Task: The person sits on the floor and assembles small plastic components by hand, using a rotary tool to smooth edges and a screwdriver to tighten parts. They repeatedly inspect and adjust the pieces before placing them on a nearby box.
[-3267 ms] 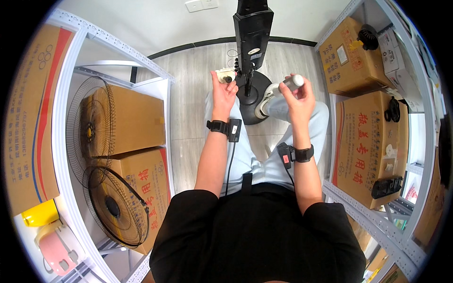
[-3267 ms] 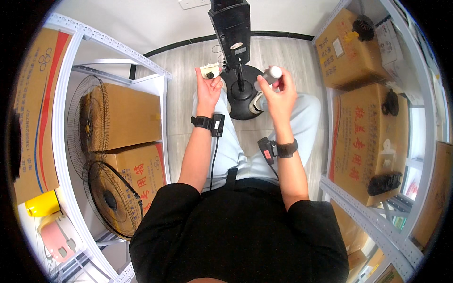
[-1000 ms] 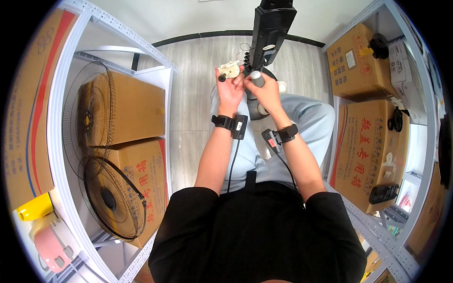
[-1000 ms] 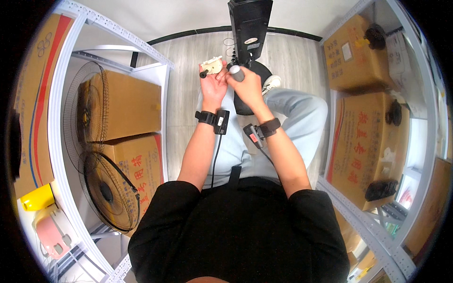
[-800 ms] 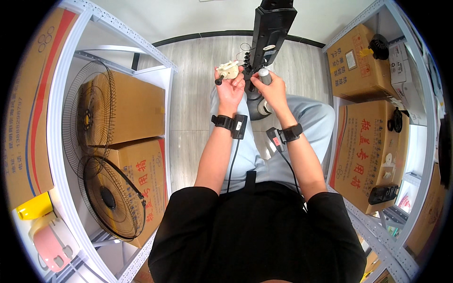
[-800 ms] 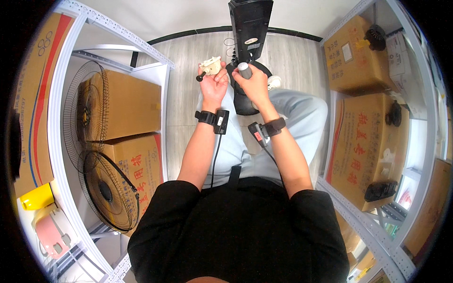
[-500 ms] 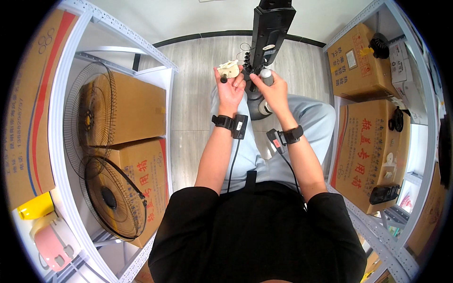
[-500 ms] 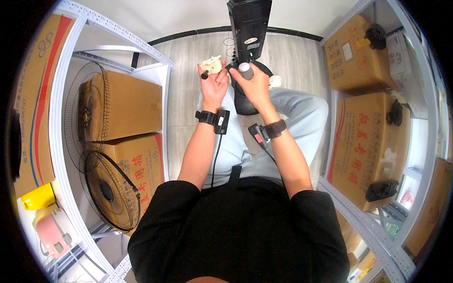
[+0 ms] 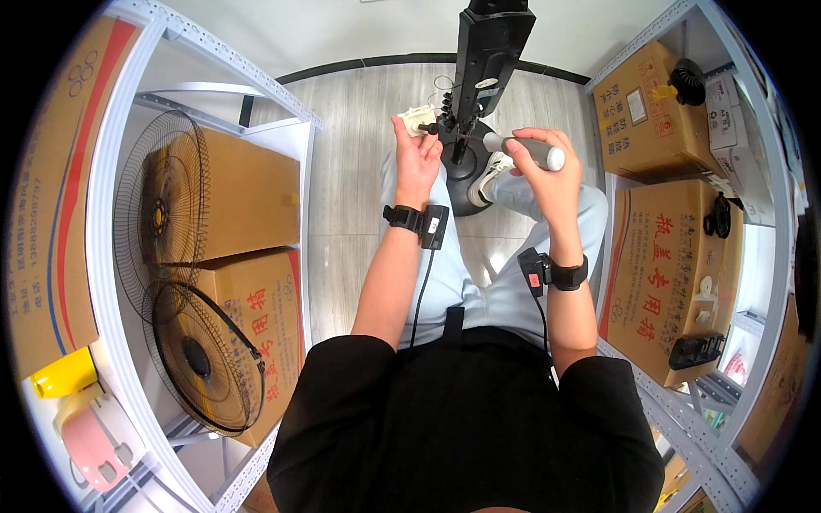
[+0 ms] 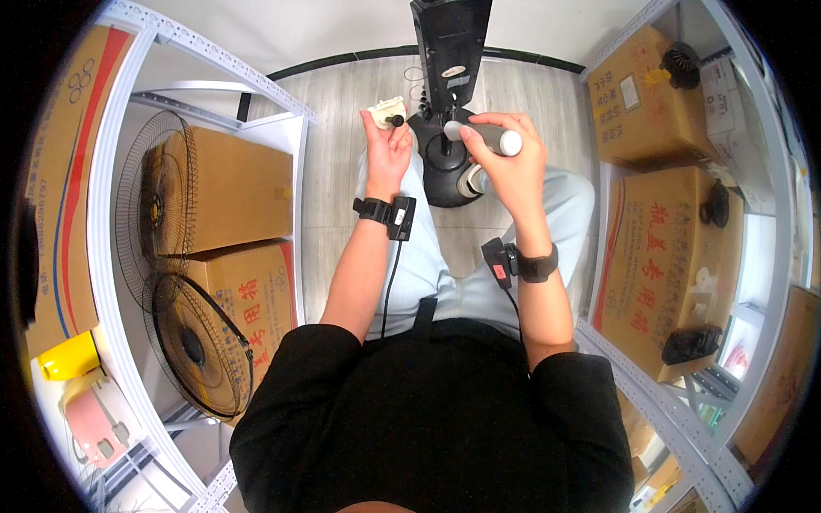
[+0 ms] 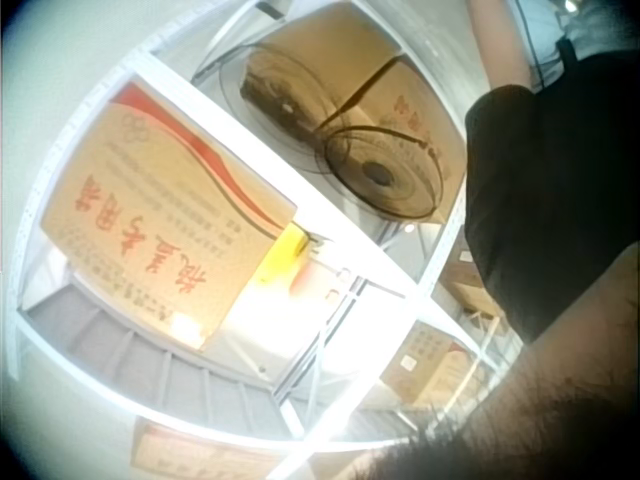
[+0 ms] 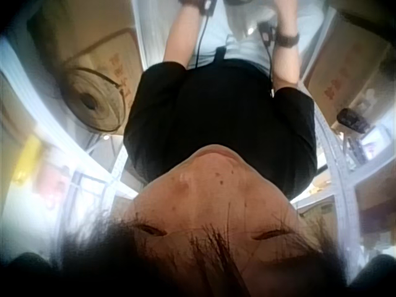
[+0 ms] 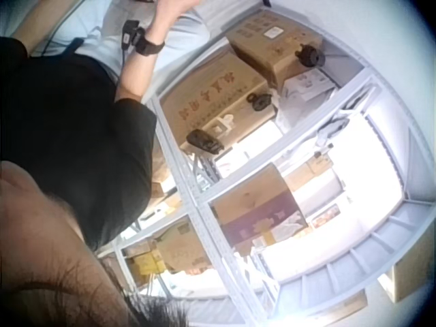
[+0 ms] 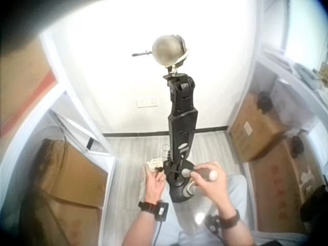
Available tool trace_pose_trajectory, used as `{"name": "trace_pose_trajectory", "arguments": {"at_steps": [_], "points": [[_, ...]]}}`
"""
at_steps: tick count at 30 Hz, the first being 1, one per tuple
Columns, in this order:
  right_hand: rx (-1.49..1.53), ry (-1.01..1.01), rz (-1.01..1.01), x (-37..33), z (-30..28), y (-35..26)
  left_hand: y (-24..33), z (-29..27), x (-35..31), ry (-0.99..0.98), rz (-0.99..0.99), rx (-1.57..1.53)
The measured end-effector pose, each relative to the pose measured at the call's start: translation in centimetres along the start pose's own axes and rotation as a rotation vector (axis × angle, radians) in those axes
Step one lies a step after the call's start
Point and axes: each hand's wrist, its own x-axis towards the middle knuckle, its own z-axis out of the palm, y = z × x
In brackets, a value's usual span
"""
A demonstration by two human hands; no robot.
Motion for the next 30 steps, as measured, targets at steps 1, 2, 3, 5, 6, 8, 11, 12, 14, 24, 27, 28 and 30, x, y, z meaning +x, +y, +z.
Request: {"name": "trace_pose_trajectory", "arguments": {"at_steps": [1, 2, 3, 5, 6, 8, 11, 12, 14, 24, 27, 28, 30], "points": [[0.040, -0.013, 0.012, -0.3, -0.1, 0.0, -0.1, -0.1, 0.1, 0.009, 0.000, -0.002], [0.081, -0.025, 0.023, -0.4, -0.2, 0.0, 0.0, -0.2, 0.2, 0.027, 0.003, 0.003], [0.105, -0.023, 0.010, -0.5, -0.1, 0.2, 0.0, -0.4, 0.3, 0.043, 0.004, 0.007], [0.155, -0.021, -0.017, -0.9, 0.4, 1.2, -0.1, -0.7, 0.4, 0.066, 0.011, 0.013], [0.167, -0.020, -0.019, -0.9, 0.6, 1.5, -0.1, -0.6, 0.4, 0.070, 0.015, 0.017], [0.191, -0.020, -0.024, -1.1, 0.9, 2.1, -0.1, -0.4, 0.4, 0.070, 0.011, 0.023], [0.219, -0.022, -0.020, -1.3, 1.1, 2.4, 0.1, -0.6, 0.2, 0.067, 0.002, 0.044], [0.228, -0.021, -0.016, -1.3, 1.2, 2.5, 0.0, -0.4, 0.2, 0.070, 0.003, 0.056], [0.245, -0.018, -0.007, -1.3, 1.2, 2.7, 0.1, 0.0, 0.0, 0.071, 0.009, 0.073], [0.267, -0.020, 0.034, -1.4, 1.7, 2.8, -0.1, -0.1, 0.2, 0.078, 0.023, 0.081], [0.273, -0.030, 0.023, -1.4, 1.7, 3.0, -0.1, -0.2, 0.2, 0.079, 0.017, 0.092], [0.269, -0.039, -0.004, -1.4, 1.8, 2.8, -0.1, -0.1, 0.2, 0.081, 0.015, 0.095], [0.123, -0.061, -0.147, -1.4, 1.6, 2.9, -0.1, 0.0, 0.3, 0.120, 0.021, 0.099]]}}
